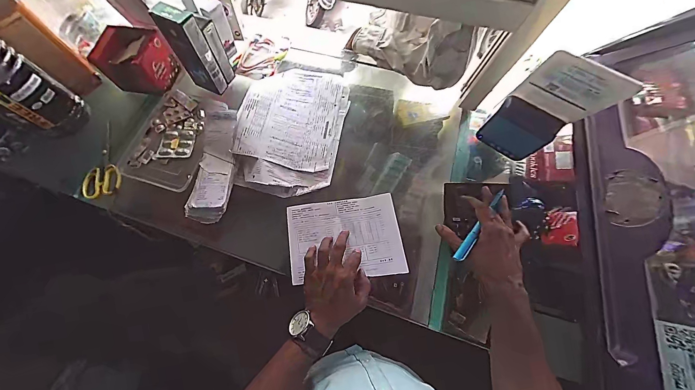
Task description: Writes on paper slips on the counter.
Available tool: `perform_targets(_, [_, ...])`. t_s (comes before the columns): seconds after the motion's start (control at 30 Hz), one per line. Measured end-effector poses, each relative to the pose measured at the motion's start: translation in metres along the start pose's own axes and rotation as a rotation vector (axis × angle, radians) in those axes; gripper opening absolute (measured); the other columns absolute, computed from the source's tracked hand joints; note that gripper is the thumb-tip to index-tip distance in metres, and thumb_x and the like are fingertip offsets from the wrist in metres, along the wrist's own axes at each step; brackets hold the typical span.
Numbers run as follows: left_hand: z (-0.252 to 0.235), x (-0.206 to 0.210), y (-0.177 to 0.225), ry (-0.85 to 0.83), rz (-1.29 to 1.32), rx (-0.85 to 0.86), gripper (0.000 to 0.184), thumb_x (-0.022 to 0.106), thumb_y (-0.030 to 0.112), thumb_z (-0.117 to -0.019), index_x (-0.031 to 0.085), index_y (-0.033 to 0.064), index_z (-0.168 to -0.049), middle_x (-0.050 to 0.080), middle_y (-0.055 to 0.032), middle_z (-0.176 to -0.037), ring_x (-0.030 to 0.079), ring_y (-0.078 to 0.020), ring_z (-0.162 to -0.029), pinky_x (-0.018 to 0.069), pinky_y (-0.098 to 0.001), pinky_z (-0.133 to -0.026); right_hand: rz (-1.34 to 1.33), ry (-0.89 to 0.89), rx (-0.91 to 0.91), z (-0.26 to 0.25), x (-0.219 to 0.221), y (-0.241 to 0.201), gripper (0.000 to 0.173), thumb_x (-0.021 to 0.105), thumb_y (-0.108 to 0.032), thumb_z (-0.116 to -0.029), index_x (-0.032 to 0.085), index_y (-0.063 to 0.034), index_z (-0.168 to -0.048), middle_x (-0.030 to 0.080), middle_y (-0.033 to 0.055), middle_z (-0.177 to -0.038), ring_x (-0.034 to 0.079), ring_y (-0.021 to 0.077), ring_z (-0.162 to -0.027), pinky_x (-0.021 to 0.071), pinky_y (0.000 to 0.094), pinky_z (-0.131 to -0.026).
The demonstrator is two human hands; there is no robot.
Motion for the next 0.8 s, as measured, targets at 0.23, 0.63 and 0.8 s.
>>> perform_targets(0.23, [0.001, 0.003, -0.001, 0.019, -0.036, -0.012, 0.037, 0.054, 0.042, -0.0891, 0.076, 0.0283, -0.114, 0.059, -0.0047, -0.147, 0.056, -0.0305, -0.131, 0.0372, -0.0536, -0.11, -1.153, 0.252, -0.197, 0.021, -0.029, -0.089, 0.021, 0.052, -0.022, -0.1079, 0.07, -0.0126, -0.103, 0.078, 0.0018, -0.105, 0.074, 0.0159, -0.104, 0.0612, 0.0309, -0.092])
perform_targets(0.63, [0.003, 0.007, -0.002, 0.091, -0.072, -0.008, 0.041, 0.049, 0.047, -0.0884, 0.077, 0.031, -0.114, 0.061, -0.0023, -0.145, 0.058, -0.0279, -0.123, 0.0371, -0.0487, -0.103, -1.465, 0.108, 0.324, 0.024, 0.069, -0.144, 0.037, 0.037, -0.012, -0.1075, 0.067, -0.0027, -0.087, 0.062, -0.0033, -0.064, 0.058, 0.0049, -0.054, 0.0512, 0.0196, -0.055])
perform_targets(0.8, [-0.001, 0.004, -0.002, 0.081, -0.061, 0.025, 0.038, 0.054, 0.046, -0.0869, 0.079, 0.028, -0.111, 0.062, -0.0053, -0.144, 0.061, -0.0282, -0.118, 0.0401, -0.0488, -0.099, -1.293, 0.097, 0.241, 0.03, 0.065, -0.15, 0.037, 0.033, -0.012, -0.1067, 0.068, 0.0034, -0.106, 0.067, -0.0028, -0.073, 0.062, 0.003, -0.064, 0.0532, 0.0194, -0.062])
Point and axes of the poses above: each hand's wrist, its own z-axis away from the middle knuckle, its own x-axis out of the palm, y = z × x, the point moved 4 cm from there along -z, towards the middle knuckle
